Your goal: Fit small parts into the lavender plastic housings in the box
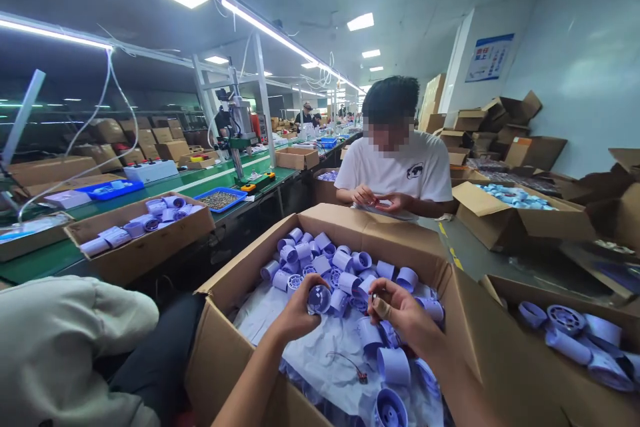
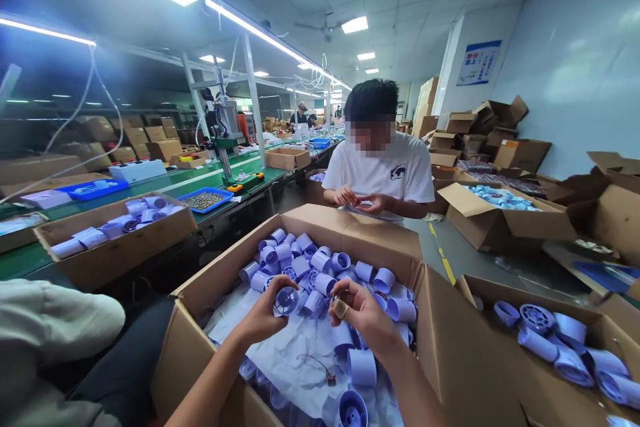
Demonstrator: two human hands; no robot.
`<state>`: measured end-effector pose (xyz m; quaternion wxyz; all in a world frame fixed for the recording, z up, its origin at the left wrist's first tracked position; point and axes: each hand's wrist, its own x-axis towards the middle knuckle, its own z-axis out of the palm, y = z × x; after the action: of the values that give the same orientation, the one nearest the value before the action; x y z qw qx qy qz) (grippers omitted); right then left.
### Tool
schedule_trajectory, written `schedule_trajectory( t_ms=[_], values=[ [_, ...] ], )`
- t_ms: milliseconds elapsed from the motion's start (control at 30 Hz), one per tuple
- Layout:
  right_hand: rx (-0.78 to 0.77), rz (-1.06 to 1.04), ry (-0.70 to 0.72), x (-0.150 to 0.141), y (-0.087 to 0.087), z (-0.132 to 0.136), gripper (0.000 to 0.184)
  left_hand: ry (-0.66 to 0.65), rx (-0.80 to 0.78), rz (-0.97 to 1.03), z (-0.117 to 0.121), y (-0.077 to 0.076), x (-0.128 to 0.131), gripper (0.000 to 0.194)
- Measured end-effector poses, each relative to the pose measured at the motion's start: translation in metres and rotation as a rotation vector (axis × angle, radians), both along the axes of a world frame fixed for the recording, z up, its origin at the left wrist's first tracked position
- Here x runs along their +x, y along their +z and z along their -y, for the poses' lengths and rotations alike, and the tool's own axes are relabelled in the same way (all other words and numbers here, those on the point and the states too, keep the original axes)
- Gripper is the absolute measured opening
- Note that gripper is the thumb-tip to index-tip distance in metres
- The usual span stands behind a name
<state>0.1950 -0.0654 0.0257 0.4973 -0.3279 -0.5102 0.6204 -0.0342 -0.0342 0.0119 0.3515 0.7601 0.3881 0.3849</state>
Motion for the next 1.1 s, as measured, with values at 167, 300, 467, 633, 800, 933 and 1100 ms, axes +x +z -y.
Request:
schedule_trajectory(
  t_ms=[167, 300, 467, 633, 800, 933, 1100],
  values=[
    [0.034, 0.11, 0.066, -0.022, 0.0, 0.01, 0.044, 0.01, 0.065, 0.076, -0.001, -0.005, 0.001, 0.062],
    [0.034, 0.13, 0.089, -0.033, -0.001, 0.012, 0.044, 0.071, 0.131, 0.113, -0.001, -0.01, 0.003, 0.06],
    [0.067, 0.089, 0.096, -0.034, -0.008, 0.011, 0.036, 0.109, 0.231, 0.115, -0.001, -0.016, 0.005, 0.054],
    [0.062, 0.089, 0.112, -0.035, -0.014, 0.009, 0.036, 0.127, 0.318, 0.1, -0.001, -0.019, 0.009, 0.049],
    [0.035, 0.105, 0.058, -0.04, -0.016, 0.008, 0.04, 0.124, 0.341, 0.106, 0.0, -0.017, 0.011, 0.051],
    [0.034, 0.115, 0.041, -0.041, -0.016, 0.008, 0.043, 0.129, 0.353, 0.123, 0.0, -0.017, 0.012, 0.052],
    [0.026, 0.15, 0.023, -0.039, -0.013, 0.009, 0.046, 0.17, 0.37, 0.171, -0.003, -0.021, 0.013, 0.048]
  ],
)
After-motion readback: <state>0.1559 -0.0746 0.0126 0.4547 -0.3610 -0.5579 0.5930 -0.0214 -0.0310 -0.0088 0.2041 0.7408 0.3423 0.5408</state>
